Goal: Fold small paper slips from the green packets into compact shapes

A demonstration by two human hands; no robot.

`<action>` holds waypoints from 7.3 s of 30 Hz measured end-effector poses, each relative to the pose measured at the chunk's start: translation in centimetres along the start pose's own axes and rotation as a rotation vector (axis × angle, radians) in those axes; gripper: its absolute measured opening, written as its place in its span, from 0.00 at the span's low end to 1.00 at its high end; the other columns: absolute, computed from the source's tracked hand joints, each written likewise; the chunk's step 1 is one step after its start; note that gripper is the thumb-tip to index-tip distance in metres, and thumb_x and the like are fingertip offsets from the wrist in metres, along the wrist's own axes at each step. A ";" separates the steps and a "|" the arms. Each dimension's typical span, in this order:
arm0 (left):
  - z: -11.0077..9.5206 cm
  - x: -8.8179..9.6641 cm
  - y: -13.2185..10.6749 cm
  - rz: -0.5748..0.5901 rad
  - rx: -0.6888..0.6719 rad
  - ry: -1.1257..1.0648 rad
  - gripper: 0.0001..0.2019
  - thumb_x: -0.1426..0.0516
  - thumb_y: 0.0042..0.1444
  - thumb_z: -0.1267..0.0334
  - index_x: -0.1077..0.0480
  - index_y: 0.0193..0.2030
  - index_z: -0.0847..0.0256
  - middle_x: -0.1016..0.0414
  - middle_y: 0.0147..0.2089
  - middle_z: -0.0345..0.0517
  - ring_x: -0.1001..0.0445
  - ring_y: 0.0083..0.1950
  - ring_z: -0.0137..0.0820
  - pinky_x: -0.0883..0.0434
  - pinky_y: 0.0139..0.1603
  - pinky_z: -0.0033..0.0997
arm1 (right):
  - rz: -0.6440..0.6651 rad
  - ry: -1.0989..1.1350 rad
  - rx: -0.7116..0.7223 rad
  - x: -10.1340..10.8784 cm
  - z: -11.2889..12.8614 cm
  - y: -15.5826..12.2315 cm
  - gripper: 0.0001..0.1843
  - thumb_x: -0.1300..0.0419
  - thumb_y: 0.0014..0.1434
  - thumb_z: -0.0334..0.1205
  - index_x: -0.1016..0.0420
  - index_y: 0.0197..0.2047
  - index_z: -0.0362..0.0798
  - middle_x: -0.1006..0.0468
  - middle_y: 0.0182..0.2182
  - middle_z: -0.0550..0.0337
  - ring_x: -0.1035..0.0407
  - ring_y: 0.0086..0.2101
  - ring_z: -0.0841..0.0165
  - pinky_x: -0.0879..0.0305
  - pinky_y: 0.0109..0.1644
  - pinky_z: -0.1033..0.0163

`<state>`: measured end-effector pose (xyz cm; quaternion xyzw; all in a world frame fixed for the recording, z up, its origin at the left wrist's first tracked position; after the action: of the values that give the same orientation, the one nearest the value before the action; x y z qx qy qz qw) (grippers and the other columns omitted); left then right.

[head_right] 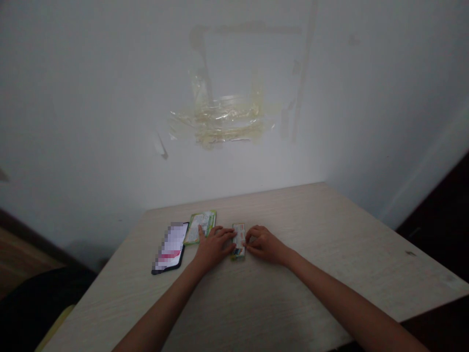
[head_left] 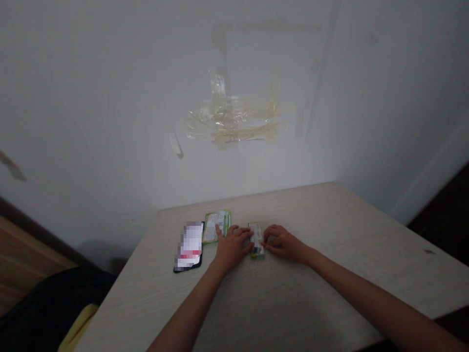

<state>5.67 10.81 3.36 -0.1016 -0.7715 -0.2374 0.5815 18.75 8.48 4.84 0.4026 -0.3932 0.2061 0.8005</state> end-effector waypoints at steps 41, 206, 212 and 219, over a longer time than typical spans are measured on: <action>-0.1 0.3 -0.1 -0.024 -0.018 0.042 0.18 0.49 0.61 0.47 0.34 0.57 0.37 0.28 0.59 0.35 0.39 0.63 0.47 0.78 0.57 0.80 | 0.089 0.023 0.147 0.1 4.4 -2.0 0.09 0.43 0.63 0.36 0.20 0.38 0.50 0.22 0.38 0.56 0.32 0.45 0.66 0.35 0.52 0.57; -0.9 -0.4 -0.6 0.084 0.010 0.125 0.33 0.55 0.54 0.32 0.42 0.64 0.37 0.40 0.68 0.38 0.48 0.68 0.54 0.76 0.60 0.78 | 0.074 0.038 0.036 0.8 3.6 -2.0 0.13 0.45 0.64 0.36 0.21 0.32 0.49 0.26 0.34 0.53 0.33 0.45 0.63 0.35 0.49 0.55; -0.9 -0.4 -0.6 0.092 0.006 0.107 0.33 0.56 0.54 0.31 0.43 0.65 0.37 0.40 0.68 0.37 0.47 0.68 0.54 0.76 0.60 0.79 | 0.080 0.081 0.010 0.9 3.2 -2.0 0.15 0.45 0.64 0.39 0.22 0.28 0.49 0.26 0.34 0.54 0.33 0.44 0.64 0.34 0.48 0.56; -0.7 -0.5 -0.6 0.083 0.003 0.080 0.33 0.57 0.54 0.31 0.42 0.64 0.37 0.40 0.68 0.36 0.48 0.68 0.53 0.78 0.59 0.79 | 0.095 0.102 0.000 1.1 3.4 -2.1 0.13 0.44 0.64 0.39 0.21 0.30 0.49 0.26 0.36 0.54 0.34 0.44 0.64 0.36 0.50 0.56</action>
<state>6.19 9.97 2.85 -0.1230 -0.7432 -0.2158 0.6212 19.20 4.56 5.94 0.3723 -0.3705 0.2641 0.8089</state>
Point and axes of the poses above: each hand's wrist, its own y-axis towards the middle knuckle, its own x-axis out of the back of the hand, z = x × y, the point moved 10 cm from there along y, towards the middle knuckle
